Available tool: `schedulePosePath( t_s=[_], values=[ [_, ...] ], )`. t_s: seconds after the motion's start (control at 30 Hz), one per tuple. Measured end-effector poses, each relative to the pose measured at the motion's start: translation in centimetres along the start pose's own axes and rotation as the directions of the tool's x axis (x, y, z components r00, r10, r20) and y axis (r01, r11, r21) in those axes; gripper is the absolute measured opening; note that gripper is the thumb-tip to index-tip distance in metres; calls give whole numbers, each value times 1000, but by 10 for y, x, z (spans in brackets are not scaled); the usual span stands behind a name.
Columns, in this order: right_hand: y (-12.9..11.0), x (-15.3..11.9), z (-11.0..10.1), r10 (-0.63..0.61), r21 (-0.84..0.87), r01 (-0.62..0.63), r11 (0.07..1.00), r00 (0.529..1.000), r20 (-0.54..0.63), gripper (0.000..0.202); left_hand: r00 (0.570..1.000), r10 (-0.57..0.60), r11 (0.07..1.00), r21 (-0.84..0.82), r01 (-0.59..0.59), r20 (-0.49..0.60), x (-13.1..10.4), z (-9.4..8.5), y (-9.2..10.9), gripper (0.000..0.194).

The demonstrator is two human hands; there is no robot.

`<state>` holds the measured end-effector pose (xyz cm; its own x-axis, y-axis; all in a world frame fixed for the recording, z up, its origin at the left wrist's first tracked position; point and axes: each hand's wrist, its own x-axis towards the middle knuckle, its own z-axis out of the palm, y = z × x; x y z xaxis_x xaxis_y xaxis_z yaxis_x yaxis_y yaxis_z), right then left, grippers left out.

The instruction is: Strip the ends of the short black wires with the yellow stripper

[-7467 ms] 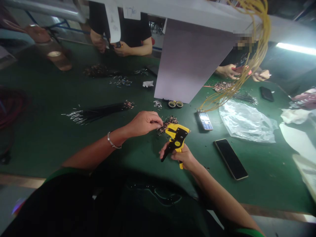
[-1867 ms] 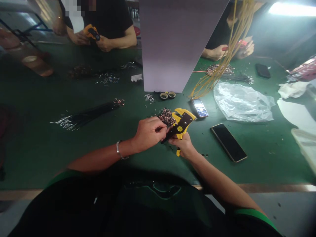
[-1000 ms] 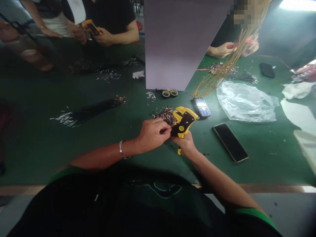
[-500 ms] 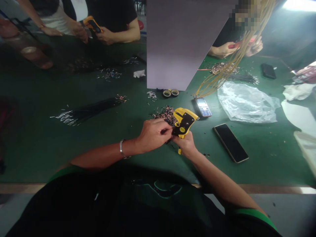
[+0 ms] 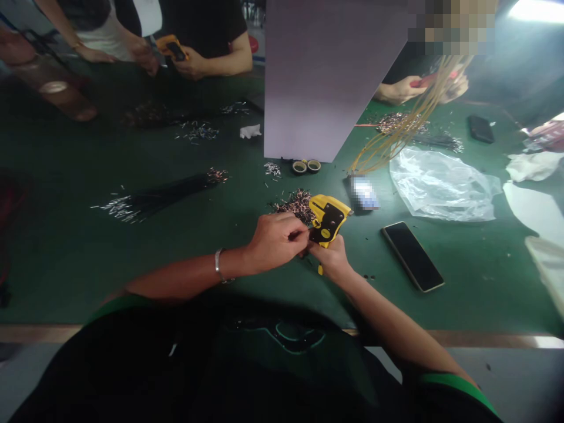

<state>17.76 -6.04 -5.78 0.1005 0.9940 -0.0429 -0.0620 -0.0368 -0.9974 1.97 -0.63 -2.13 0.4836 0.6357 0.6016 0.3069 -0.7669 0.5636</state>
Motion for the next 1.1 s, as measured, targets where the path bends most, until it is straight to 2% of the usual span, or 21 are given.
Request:
schedulePosePath(
  t_s=[0.4, 0.73, 1.1],
  values=[
    [11, -1, -2, 13, -89, -17, 996, 999, -51, 34, 1000, 8, 1000, -6, -8, 0, -1, 0, -1, 19],
    [13, -2, -3, 5, -140, -15, 990, 997, -74, 36, 999, -23, 1000, -19, 23, 25, -1, 0, -1, 18],
    [13, -1, -2, 15, -190, -42, 981, 990, -142, 37, 992, -108, 992, -62, 112, 64, -1, 1, -4, 16]
  ],
)
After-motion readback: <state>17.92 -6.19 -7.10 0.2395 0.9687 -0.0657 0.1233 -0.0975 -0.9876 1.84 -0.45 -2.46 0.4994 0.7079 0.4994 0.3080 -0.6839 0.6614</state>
